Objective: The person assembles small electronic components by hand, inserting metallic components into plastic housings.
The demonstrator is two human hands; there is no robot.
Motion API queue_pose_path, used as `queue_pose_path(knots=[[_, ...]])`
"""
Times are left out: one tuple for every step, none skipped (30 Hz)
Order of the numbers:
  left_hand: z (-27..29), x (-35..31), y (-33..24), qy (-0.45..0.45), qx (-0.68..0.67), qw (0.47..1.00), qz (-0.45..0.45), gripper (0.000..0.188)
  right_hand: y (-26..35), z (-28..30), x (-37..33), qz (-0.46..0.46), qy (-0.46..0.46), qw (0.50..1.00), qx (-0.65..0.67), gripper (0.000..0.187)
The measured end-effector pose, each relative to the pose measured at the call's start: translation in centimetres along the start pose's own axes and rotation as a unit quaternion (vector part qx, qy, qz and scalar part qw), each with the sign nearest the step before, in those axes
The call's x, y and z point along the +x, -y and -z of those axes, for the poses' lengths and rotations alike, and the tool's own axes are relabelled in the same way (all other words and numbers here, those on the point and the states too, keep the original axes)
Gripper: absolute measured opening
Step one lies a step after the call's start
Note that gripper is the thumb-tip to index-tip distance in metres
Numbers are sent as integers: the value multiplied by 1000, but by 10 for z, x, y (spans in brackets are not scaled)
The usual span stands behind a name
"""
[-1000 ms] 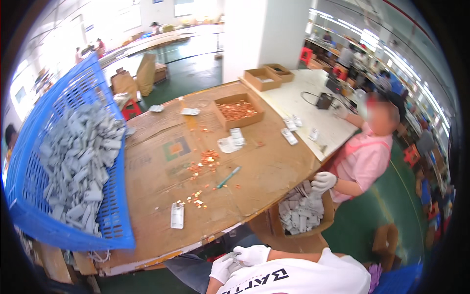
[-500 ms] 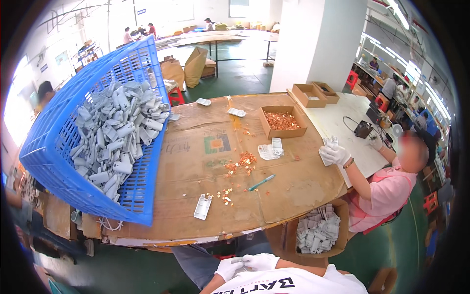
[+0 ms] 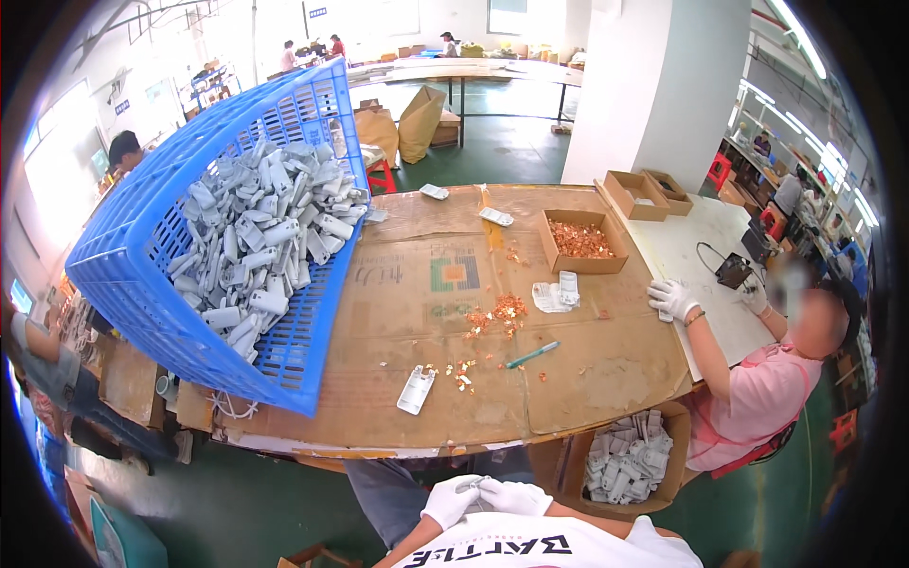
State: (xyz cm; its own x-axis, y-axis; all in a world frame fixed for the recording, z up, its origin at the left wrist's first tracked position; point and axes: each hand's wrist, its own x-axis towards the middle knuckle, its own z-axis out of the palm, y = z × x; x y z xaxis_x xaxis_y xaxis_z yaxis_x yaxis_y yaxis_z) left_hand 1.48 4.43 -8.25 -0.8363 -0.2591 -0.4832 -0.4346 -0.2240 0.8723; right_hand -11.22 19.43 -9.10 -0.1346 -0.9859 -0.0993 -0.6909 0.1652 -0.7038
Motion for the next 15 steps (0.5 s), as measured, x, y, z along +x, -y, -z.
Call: queue_pose_path(knots=[[-2,-1,-3,-26,20,999,-4,34,5,6,-1,-4,-1,1000,-1,26],[-2,-2,-7,-57,40,998,-9,34,15,16,3,29,2,999,-36,27],[1,-5,-9,-74,52,995,-30,33,24,24,6,61,5,996,-71,28],[4,-7,-11,-97,72,992,-48,32,30,27,8,60,-12,996,-57,30],[6,-8,-14,-120,93,986,-65,31,32,30,10,59,-11,997,-57,30],[5,-10,-17,-155,79,982,-69,30,34,32,12,69,-17,996,-55,30],[6,-12,-23,-172,75,979,-74,29,36,34,14,80,-22,995,-52,31],[6,-14,-29,-189,71,976,-78,28,40,36,15,79,-43,994,-69,31],[7,-16,-37,-206,69,971,-95,28,45,40,18,112,-82,987,-83,32],[7,-18,-43,-217,64,968,-110,29,53,47,21,143,-120,978,-97,34],[9,-15,-45,-233,59,963,-122,29,61,57,27,150,-109,977,-104,42],[10,-13,-47,-247,53,958,-134,29,71,64,31,145,-132,974,-113,46],[9,-10,-56,-267,71,949,-150,29,78,69,34,137,-156,970,-123,49],[9,-8,-67,-276,92,944,-159,29,80,70,36,119,-166,972,-119,53],[9,-7,-79,-284,113,937,-167,30,80,71,38,107,-196,967,-123,53]])
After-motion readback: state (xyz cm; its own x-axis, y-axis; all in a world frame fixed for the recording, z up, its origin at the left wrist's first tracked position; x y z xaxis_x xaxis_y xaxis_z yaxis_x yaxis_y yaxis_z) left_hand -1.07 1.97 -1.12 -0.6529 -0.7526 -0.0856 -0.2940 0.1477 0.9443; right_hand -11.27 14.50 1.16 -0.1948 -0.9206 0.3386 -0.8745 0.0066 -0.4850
